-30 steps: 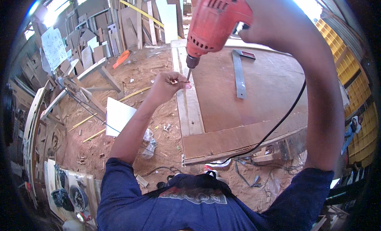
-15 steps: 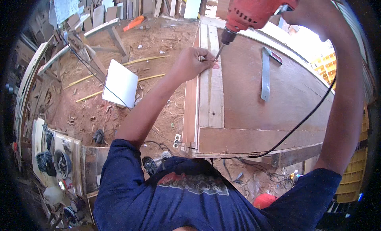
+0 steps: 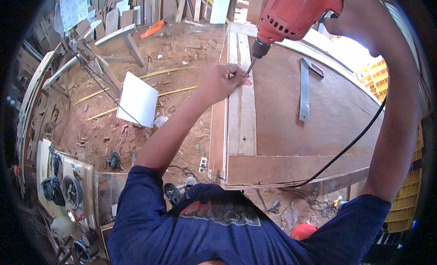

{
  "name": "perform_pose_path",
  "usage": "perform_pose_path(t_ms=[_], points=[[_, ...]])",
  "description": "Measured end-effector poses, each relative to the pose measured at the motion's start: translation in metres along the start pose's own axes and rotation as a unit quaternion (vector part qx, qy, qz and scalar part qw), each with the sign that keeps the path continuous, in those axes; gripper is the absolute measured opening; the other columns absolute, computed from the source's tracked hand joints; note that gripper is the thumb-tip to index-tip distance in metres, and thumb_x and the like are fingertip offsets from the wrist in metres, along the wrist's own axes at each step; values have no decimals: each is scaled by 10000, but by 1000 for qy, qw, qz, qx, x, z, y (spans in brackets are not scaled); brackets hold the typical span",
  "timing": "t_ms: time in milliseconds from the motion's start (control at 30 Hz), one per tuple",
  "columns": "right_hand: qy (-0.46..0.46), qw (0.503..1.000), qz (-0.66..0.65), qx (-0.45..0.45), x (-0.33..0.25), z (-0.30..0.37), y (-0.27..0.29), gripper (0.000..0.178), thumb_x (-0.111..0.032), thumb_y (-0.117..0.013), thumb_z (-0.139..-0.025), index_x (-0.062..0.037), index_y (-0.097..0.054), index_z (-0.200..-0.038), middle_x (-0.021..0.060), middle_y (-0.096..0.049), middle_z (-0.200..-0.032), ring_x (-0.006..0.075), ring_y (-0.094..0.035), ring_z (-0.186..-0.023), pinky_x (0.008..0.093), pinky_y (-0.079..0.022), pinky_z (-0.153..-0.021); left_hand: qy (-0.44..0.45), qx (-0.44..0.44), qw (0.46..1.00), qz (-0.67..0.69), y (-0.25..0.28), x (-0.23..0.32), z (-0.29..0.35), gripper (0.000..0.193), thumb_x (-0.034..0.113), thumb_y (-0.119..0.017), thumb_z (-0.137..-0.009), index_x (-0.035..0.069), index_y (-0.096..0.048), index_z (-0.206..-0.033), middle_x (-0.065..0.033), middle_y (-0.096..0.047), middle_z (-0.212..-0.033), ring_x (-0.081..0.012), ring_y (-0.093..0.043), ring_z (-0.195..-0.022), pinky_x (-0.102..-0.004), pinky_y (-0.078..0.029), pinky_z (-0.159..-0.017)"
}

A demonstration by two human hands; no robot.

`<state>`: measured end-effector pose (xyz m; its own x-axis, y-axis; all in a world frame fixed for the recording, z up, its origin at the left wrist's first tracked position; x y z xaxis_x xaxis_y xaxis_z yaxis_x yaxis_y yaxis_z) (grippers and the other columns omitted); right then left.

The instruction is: The person measures a wooden board with a square, marks it with a pencil, saws it by hand, and then drills holes into the side of a wooden cabinet using a power drill.

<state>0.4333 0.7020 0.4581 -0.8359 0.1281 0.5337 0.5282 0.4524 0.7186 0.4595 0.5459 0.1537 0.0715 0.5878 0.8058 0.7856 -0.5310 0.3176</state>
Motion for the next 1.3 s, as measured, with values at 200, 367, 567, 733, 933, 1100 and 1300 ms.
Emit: perform_pose_path(t_ms=[200,367,567,733,933,1100,1300], points=[[-7,1000,2,5,4,0,4,646,-143,-830,-656,-46,-632,-1263,198,-721,-984,387,-716,-912,451,-567,-799,-39,19,999,-22,-2,11,-3,250,287,-885,-842,71,-825,-953,-139,-767,-812,-256,-725,-696,-375,-551,-686],[-33,999,14,-37,19,-1,-7,584,-145,-822,-654,-47,-629,-1196,180,-714,-870,387,-714,-825,467,-560,-740,-7,9,1000,-27,-8,2,-4,239,270,-886,-836,65,-824,-944,-162,-772,-835,-297,-756,-735,-385,-564,-702],[-13,997,68,30,7,4,-4,501,-127,-797,-670,-55,-625,-1134,168,-704,-791,382,-713,-769,464,-558,-711,-30,17,999,-35,-7,4,-3,210,253,-879,-861,82,-826,-971,-118,-771,-825,-198,-712,-731,-349,-532,-703],[-55,998,-3,-37,23,-1,-15,515,-125,-793,-670,-53,-617,-1149,168,-712,-786,388,-722,-791,471,-560,-709,-24,27,999,-15,-9,-3,-3,220,247,-878,-849,62,-831,-957,-144,-770,-811,-242,-736,-709,-363,-560,-691],[-64,997,44,-26,14,5,-7,526,-114,-785,-688,-53,-603,-1178,175,-717,-848,397,-718,-845,468,-561,-743,-2,20,1000,-19,-7,1,-1,229,246,-890,-841,63,-840,-969,-130,-779,-806,-201,-727,-687,-342,-557,-684],[-74,995,-12,-67,22,2,-8,547,-101,-785,-717,-67,-602,-1231,170,-719,-900,373,-719,-882,462,-563,-792,23,14,999,-22,-5,0,-1,269,270,-911,-821,55,-841,-968,-115,-792,-835,-172,-729,-713,-321,-553,-690],[-79,996,10,-35,11,10,-3,582,-83,-794,-727,-65,-597,-1274,173,-702,-1026,357,-714,-959,445,-572,-836,28,10,999,-25,-7,2,0,286,272,-919,-818,55,-844,-990,-98,-803,-852,-131,-724,-733,-305,-544,-691]])
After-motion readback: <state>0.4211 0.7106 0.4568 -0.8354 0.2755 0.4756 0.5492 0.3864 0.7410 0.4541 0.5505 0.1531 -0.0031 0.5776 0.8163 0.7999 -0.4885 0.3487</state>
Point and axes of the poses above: each hand's wrist, its own z-axis away from the middle knuckle, its own y-axis out of the back of the hand, x = y × z, the point moved 6 cm from there along -z, towards the middle knuckle
